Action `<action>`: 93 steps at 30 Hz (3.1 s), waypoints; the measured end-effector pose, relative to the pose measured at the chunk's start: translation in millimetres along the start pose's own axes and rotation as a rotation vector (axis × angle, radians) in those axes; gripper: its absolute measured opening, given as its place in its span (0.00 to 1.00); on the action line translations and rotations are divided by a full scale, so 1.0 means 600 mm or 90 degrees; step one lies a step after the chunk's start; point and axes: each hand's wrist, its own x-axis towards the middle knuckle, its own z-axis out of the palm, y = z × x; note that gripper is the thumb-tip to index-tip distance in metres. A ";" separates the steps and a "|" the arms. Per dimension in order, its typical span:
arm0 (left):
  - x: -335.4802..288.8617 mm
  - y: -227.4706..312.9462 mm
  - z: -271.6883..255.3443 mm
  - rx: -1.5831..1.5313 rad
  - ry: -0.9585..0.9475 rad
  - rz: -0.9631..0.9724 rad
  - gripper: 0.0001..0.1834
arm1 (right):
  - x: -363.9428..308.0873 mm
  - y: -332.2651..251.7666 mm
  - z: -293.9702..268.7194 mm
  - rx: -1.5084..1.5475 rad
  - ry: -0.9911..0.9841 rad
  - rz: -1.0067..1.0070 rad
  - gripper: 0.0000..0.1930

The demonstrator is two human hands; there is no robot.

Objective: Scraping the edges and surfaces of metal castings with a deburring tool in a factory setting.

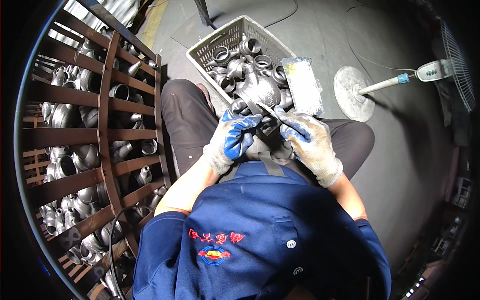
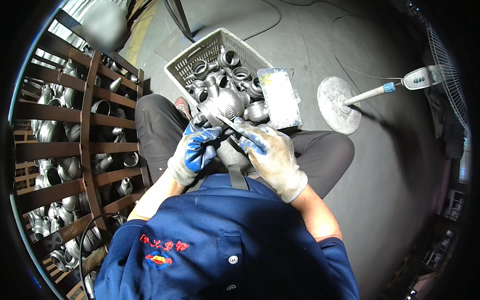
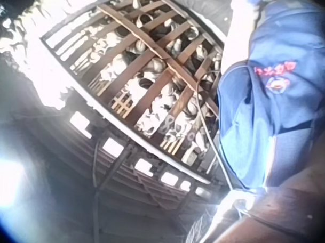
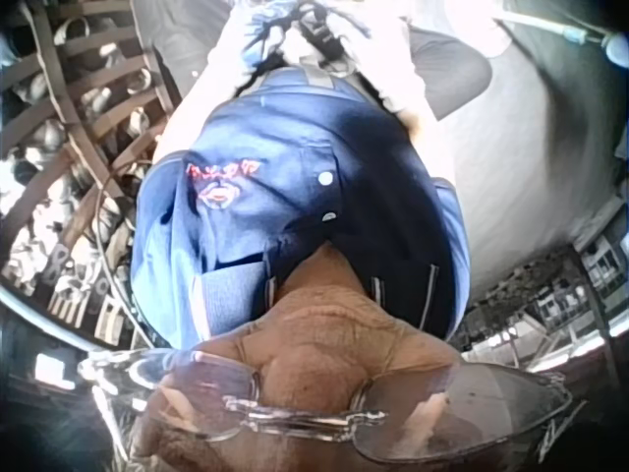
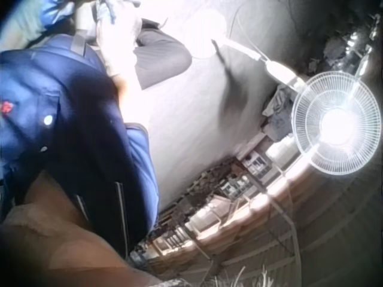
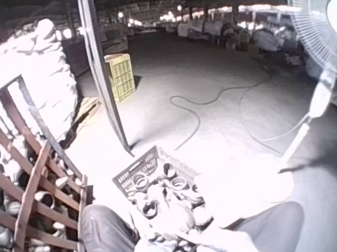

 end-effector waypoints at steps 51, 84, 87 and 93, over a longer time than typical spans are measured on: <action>0.007 0.018 -0.005 0.092 -0.022 0.017 0.21 | 0.009 -0.020 -0.009 -0.170 -0.061 0.046 0.16; -0.010 0.007 0.011 -0.145 0.040 -0.260 0.24 | 0.009 0.001 -0.019 0.028 -0.096 0.067 0.17; -0.005 0.004 -0.006 0.155 -0.062 -0.051 0.22 | 0.004 -0.005 -0.026 0.258 -0.176 0.278 0.17; 0.026 0.043 0.021 0.011 -0.025 -0.122 0.20 | 0.007 0.003 -0.024 0.179 -0.110 0.210 0.24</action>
